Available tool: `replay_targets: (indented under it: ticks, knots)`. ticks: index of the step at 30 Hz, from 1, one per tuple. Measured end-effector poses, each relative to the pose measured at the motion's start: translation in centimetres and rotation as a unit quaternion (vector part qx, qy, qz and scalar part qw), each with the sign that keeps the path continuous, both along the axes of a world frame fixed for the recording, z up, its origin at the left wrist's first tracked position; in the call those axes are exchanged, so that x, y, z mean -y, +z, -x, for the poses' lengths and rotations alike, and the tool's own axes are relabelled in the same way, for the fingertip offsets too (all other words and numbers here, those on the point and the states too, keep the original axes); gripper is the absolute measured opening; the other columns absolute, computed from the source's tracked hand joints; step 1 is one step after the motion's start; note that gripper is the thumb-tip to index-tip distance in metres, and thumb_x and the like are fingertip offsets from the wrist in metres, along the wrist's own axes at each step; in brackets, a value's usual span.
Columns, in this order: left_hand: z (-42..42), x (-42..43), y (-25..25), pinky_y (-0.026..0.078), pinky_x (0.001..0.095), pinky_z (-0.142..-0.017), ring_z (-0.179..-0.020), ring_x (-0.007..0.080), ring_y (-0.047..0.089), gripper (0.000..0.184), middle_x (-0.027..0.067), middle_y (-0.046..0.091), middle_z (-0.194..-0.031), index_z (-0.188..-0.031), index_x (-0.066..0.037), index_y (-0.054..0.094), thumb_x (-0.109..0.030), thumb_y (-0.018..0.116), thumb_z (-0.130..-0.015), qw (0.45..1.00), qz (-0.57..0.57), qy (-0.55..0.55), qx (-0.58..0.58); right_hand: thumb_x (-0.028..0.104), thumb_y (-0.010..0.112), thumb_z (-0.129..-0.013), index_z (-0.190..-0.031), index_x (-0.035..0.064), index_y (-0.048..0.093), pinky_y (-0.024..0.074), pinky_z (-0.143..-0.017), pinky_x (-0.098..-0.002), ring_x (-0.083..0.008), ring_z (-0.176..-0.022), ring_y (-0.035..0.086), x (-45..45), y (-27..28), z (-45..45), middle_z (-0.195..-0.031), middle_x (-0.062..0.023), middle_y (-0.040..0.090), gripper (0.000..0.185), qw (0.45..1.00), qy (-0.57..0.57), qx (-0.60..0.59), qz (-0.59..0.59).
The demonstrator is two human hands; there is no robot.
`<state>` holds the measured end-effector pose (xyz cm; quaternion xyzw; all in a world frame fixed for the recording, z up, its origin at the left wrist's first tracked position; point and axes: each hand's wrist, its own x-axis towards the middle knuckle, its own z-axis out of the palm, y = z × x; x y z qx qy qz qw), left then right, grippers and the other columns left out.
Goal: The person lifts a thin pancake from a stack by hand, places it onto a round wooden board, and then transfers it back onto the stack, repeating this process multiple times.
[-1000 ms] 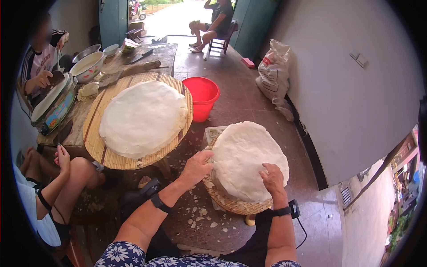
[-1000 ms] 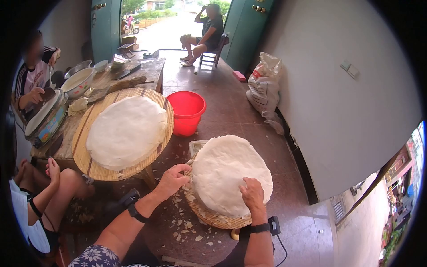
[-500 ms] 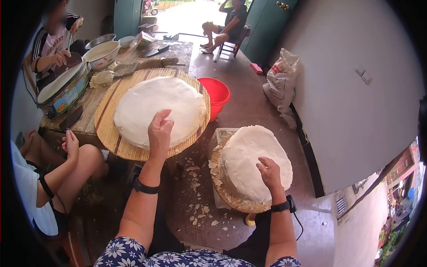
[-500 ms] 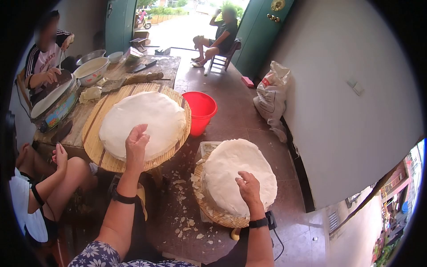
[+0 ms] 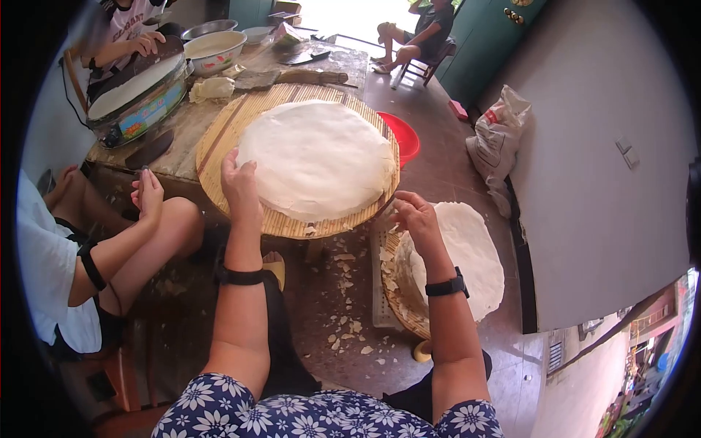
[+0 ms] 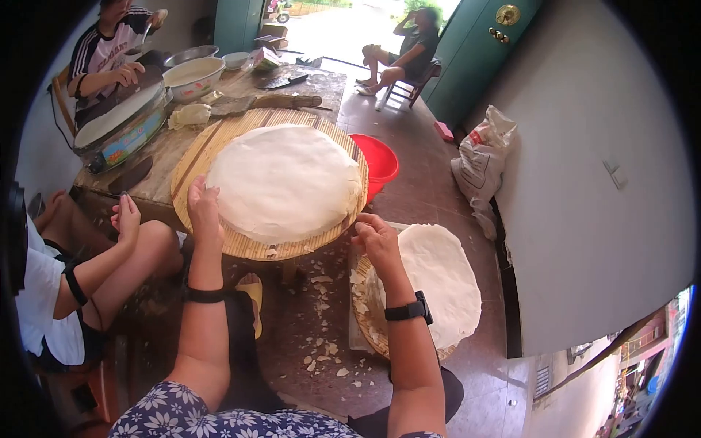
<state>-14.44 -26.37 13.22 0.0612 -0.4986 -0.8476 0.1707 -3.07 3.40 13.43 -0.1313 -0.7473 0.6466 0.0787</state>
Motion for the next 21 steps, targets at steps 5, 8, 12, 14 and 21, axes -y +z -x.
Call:
replay_targets:
  ticks: [5,8,12,14,21]
  knots:
    - [0.9,1.4,-0.8,0.042,0.0282,-0.091,-0.107,0.0179,0.054,0.050,0.0123,0.051,-0.126,-0.133,0.002,0.041,-0.002,0.052,-0.084,0.999,-0.049,-0.002,-0.004,0.017,0.058,-0.090,-0.122,-0.0034,0.055,0.0492,-0.053,-0.0214,-0.0102,-0.067,0.063,1.5,-0.2,1.9,-0.091,-0.0056,0.064,0.038,0.998,0.002,0.025,0.065]
    - [0.0,1.9,0.1,0.039,0.0274,-0.091,-0.109,0.0157,0.051,0.053,0.0110,0.049,-0.129,-0.135,-0.002,0.042,-0.008,0.055,-0.084,0.997,-0.044,-0.002,0.057,0.017,0.060,-0.089,-0.124,-0.0037,0.052,0.0494,-0.049,-0.0210,-0.0108,-0.066,0.064,2.3,-0.1,2.4,-0.093,-0.0062,0.064,0.041,0.994,-0.006,0.038,0.103]
    - [-0.1,2.3,0.9,0.041,0.0326,-0.097,-0.112,0.0227,0.051,0.051,0.0181,0.044,-0.135,-0.133,0.007,0.037,0.001,0.052,-0.084,0.995,-0.078,0.021,0.060,0.015,0.059,-0.089,-0.130,-0.0047,0.045,0.0499,-0.047,-0.0217,-0.0122,-0.065,0.064,2.6,-0.3,2.8,-0.094,-0.0076,0.063,0.048,0.989,-0.019,0.042,0.139]
    - [-0.3,2.8,0.9,0.040,0.0344,-0.095,-0.112,0.0211,0.050,0.053,0.0164,0.044,-0.136,-0.134,0.001,0.039,-0.003,0.054,-0.084,0.993,-0.088,0.010,0.072,0.015,0.059,-0.089,-0.131,-0.0047,0.043,0.0501,-0.047,-0.0220,-0.0127,-0.065,0.064,2.5,-0.6,2.9,-0.095,-0.0086,0.063,0.049,0.988,-0.018,0.035,0.152]
    - [1.2,3.3,-1.1,0.038,0.0361,-0.094,-0.108,0.0201,0.050,0.048,0.0080,0.047,-0.128,-0.135,-0.010,0.043,-0.011,0.053,-0.088,0.987,-0.110,0.013,0.116,0.014,0.059,-0.088,-0.133,-0.0041,0.041,0.0510,-0.050,-0.0229,-0.0132,-0.067,0.064,2.5,-0.6,2.8,-0.095,-0.0091,0.063,0.052,0.988,-0.024,0.040,0.148]
